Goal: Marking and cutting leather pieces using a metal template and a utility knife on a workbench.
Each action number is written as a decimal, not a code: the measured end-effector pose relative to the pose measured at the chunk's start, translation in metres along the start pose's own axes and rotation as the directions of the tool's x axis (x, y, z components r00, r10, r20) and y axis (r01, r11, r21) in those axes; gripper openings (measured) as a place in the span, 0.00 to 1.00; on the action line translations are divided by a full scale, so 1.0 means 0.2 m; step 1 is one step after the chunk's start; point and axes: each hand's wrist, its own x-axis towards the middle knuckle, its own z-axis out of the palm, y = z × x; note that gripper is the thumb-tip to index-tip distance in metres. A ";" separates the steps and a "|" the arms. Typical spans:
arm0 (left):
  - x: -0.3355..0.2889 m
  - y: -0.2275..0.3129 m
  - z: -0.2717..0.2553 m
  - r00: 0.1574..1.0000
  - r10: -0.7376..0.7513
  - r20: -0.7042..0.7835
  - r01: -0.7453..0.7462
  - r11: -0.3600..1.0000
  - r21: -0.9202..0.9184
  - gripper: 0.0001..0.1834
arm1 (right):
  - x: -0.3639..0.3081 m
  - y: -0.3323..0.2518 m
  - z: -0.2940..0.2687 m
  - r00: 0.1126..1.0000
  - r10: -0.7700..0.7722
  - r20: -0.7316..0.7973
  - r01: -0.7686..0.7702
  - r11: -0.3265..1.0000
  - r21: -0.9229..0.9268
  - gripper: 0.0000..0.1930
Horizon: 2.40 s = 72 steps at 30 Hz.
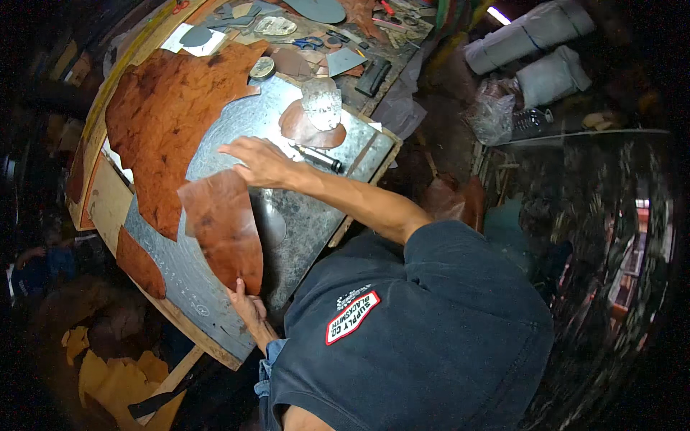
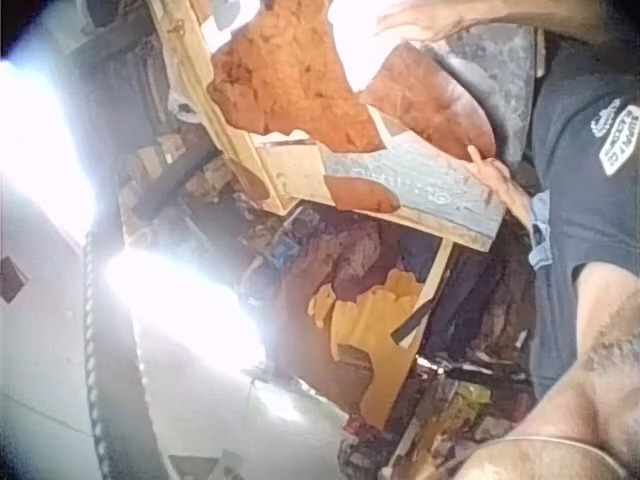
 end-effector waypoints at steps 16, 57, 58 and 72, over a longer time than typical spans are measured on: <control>-0.02 -0.05 0.05 0.946 -0.121 -0.301 0.191 0.957 0.218 0.33 | -0.41 0.27 -0.27 0.972 0.064 0.227 -0.061 0.998 -0.019 0.09; -0.09 0.03 -0.31 0.848 0.160 -0.505 0.326 0.595 0.735 0.33 | 0.25 1.37 -1.17 0.810 0.569 0.145 -0.542 0.819 -0.189 0.23; -0.12 0.07 -0.19 0.794 0.439 -0.421 0.213 0.448 0.869 0.34 | 0.27 1.28 -1.14 0.826 0.552 0.114 -0.528 0.829 -0.185 0.21; 0.72 0.08 1.13 0.794 0.587 0.159 -0.589 0.679 0.438 0.29 | 0.26 0.40 0.14 0.765 -0.218 0.606 0.262 0.965 0.015 0.24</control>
